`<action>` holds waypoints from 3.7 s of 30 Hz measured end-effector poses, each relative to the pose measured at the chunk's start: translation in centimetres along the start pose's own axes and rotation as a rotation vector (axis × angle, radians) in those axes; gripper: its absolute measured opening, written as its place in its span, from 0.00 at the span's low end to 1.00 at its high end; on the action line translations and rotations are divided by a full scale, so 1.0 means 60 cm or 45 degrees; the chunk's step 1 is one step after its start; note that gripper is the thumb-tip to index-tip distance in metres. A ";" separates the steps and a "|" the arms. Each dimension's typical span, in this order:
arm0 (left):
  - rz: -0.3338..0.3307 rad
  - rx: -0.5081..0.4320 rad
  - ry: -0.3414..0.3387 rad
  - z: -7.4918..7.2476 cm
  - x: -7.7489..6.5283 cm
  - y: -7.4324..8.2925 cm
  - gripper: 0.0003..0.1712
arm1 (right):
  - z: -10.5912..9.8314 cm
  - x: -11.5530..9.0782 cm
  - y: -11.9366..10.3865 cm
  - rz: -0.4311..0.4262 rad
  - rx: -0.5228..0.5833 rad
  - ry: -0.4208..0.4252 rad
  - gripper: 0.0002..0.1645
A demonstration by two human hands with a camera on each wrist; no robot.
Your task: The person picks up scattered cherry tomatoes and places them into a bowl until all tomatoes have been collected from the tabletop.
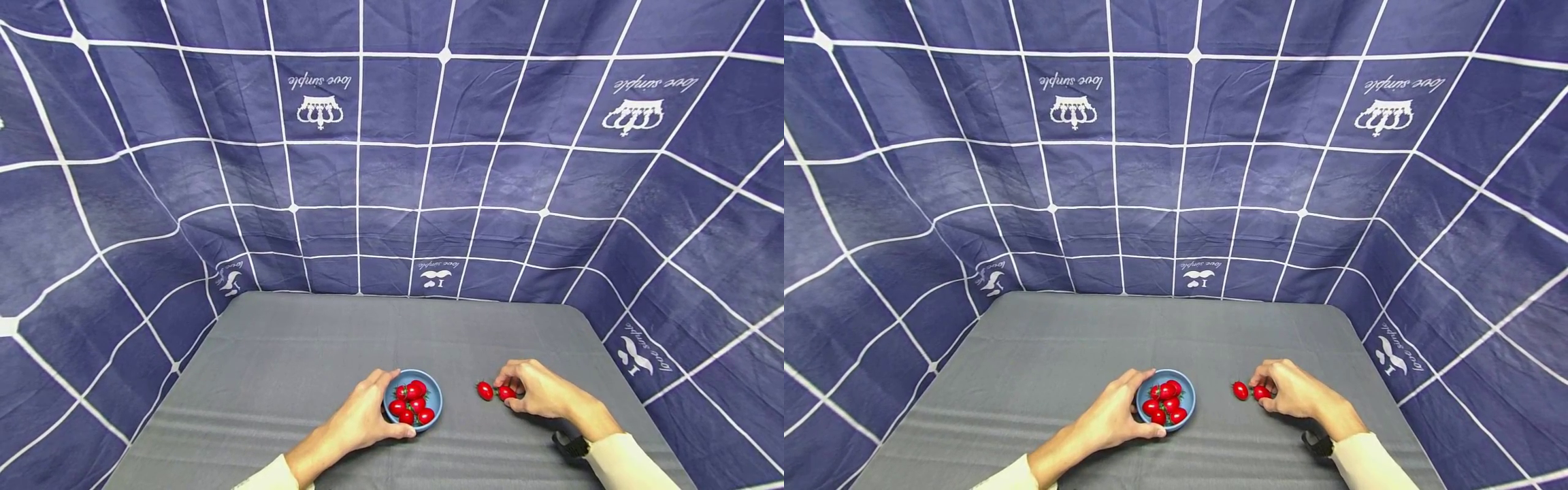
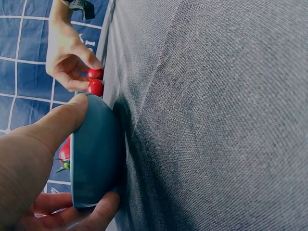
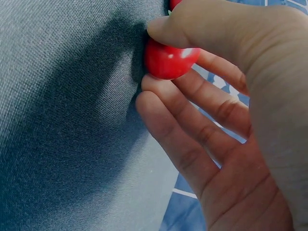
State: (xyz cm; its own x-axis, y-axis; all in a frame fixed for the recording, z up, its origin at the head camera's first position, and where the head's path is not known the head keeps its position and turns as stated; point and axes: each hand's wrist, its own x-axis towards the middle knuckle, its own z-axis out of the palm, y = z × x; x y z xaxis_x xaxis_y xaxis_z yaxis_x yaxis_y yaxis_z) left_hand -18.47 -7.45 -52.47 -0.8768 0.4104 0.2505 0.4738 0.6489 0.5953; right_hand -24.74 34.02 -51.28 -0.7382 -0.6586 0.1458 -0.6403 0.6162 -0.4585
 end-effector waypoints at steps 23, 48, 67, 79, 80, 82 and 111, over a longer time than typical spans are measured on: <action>-0.012 -0.007 -0.020 0.001 0.001 -0.001 0.62 | -0.003 0.003 -0.003 -0.012 -0.007 0.016 0.18; -0.028 -0.008 -0.028 0.000 0.002 0.000 0.62 | -0.017 0.022 -0.037 -0.110 -0.101 0.096 0.17; -0.047 0.008 -0.030 0.000 0.002 0.003 0.62 | -0.015 0.071 -0.110 -0.174 -0.137 0.038 0.19; -0.022 0.008 -0.016 0.001 0.002 0.003 0.63 | 0.001 0.106 -0.149 -0.204 -0.116 -0.018 0.17; -0.022 0.010 -0.016 0.002 0.003 0.002 0.63 | 0.003 0.108 -0.151 -0.208 -0.116 -0.022 0.17; -0.021 0.017 -0.016 0.002 0.004 0.001 0.63 | 0.006 0.114 -0.156 -0.215 -0.120 -0.036 0.18; -0.036 0.008 -0.034 0.000 0.003 0.004 0.63 | 0.013 0.143 -0.195 -0.251 -0.187 -0.079 0.21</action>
State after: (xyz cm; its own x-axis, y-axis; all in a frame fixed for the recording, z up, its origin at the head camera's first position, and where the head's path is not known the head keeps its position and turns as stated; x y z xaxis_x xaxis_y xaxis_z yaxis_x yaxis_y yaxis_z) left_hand -18.55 -7.24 -52.27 -0.8876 0.4085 0.2129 0.4492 0.6648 0.5968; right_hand -23.39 20.82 -45.36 -0.5843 -0.7948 0.1640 -0.7982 0.5262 -0.2934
